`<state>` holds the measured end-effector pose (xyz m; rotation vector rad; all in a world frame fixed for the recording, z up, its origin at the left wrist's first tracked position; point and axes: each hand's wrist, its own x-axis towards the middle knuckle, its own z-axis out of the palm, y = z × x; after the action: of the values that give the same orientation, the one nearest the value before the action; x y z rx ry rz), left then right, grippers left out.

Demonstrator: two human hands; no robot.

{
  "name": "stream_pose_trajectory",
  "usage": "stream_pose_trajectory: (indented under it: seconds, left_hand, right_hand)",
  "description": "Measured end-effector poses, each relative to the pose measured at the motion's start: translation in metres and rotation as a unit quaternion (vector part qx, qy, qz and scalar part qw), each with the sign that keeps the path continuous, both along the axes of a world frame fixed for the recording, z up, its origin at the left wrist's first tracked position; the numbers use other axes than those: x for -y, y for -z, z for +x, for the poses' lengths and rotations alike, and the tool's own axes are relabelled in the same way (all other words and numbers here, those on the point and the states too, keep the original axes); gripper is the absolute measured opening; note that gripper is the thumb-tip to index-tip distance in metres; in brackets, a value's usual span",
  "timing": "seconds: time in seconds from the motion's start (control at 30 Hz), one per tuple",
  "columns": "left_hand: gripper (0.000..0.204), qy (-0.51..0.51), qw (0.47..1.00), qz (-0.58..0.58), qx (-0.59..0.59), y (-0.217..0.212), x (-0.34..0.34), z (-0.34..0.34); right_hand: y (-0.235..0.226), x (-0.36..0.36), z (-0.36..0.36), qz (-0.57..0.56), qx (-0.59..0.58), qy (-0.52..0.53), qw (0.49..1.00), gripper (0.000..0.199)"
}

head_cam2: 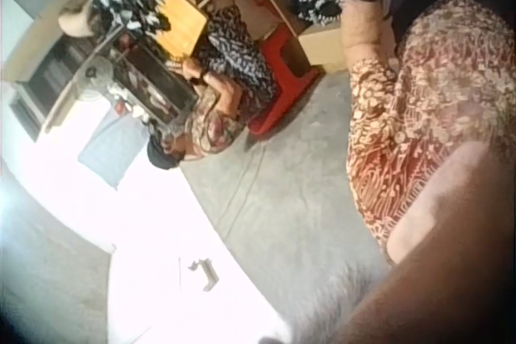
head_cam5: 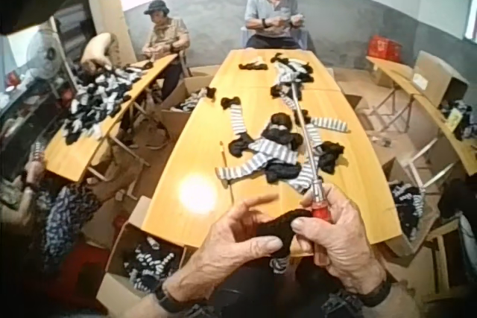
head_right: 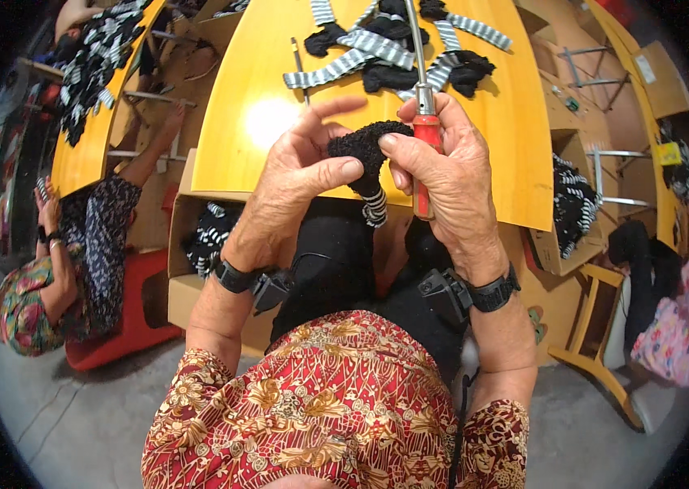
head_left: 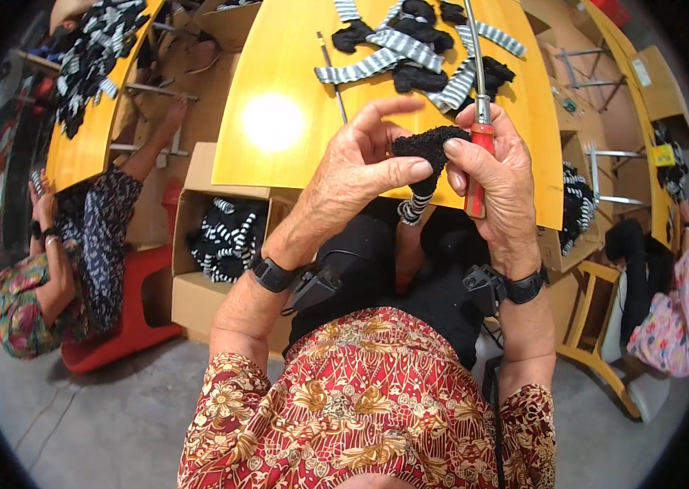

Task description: The person sits at a table and repairs black and white striped socks. They use a red-handled metal tool to push the sock fabric back into shape and smooth out the seams. The person handles the socks one at a time, manipulating the fabric with their hands and the tool.

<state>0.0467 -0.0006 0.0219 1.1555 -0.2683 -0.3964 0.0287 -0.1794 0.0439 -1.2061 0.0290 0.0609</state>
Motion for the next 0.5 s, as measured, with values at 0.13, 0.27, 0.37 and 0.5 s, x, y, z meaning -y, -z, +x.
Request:
stream_pose_trajectory:
  seconds: [0.13, 0.27, 0.37, 0.5]
  left_hand:
    - [0.033, 0.011, 0.998, -0.046, -0.043, 0.026, 0.009, -0.008]
    - [0.02, -0.034, 0.994, -0.094, -0.045, 0.034, 0.012, -0.02]
    - [0.018, -0.083, 0.991, -0.098, -0.027, 0.028, 0.005, -0.029]
    - [0.015, -0.097, 0.993, -0.065, -0.017, 0.021, -0.006, -0.04]
  right_hand:
    - [0.005, -0.002, -0.006, 0.031, 0.008, 0.043, 0.999, 0.029]
    - [0.011, -0.004, -0.018, 0.018, 0.001, 0.051, 0.999, 0.03]
    - [0.01, -0.009, -0.027, -0.008, -0.002, 0.037, 0.999, 0.029]
    - [0.01, -0.01, -0.038, -0.079, 0.013, 0.018, 0.997, 0.028]
